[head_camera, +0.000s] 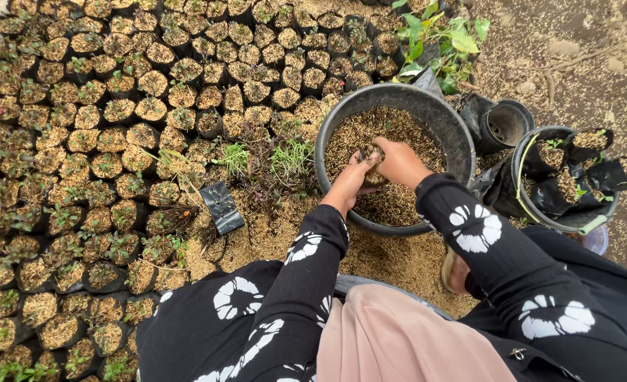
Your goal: The person sits on the ground in a plant nursery and fills black plastic polybags with growing medium from a large basin, pressing seedlings into the filled bags. They place the finished bags into rows of similar bags arranged on the ground and repeat the cycle.
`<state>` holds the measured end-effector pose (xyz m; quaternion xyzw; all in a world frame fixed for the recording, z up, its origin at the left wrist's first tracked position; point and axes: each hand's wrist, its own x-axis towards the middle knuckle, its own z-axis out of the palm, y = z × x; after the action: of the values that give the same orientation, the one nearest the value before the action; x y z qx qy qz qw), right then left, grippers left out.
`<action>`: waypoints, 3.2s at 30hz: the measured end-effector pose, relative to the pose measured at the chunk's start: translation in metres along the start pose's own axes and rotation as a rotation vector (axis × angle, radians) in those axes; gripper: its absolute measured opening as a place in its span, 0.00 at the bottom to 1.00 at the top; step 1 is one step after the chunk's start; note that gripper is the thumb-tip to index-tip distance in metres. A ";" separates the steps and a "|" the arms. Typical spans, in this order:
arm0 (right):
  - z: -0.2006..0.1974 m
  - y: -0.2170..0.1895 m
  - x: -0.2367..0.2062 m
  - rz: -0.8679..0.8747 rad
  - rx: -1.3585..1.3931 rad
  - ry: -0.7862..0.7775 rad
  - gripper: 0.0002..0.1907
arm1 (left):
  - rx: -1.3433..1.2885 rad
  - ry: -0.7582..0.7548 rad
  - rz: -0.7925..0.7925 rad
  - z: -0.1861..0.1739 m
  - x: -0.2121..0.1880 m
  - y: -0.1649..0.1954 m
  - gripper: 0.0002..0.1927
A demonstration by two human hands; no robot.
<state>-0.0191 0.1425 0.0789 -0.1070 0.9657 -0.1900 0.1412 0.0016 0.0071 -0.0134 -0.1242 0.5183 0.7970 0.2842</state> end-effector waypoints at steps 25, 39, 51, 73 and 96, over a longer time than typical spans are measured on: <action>0.078 0.054 -0.048 -0.321 -0.158 -0.312 0.23 | 0.006 0.375 0.103 -0.011 0.021 -0.003 0.32; -0.067 0.002 -0.073 -0.003 0.491 -0.185 0.19 | 0.274 0.227 0.063 -0.007 0.007 -0.012 0.34; -0.073 -0.017 -0.065 -0.163 -0.064 0.290 0.19 | 0.198 0.124 -0.077 -0.001 -0.007 -0.012 0.35; 0.002 0.005 -0.059 0.105 0.145 0.037 0.26 | 0.369 -0.030 -0.026 0.008 -0.027 0.008 0.41; 0.051 0.048 -0.040 0.450 0.790 0.108 0.24 | 0.522 0.151 0.258 0.001 -0.001 -0.018 0.41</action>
<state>0.0265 0.1793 0.0238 0.1776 0.8244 -0.5135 0.1586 0.0128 0.0128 -0.0259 -0.0389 0.7368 0.6548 0.1636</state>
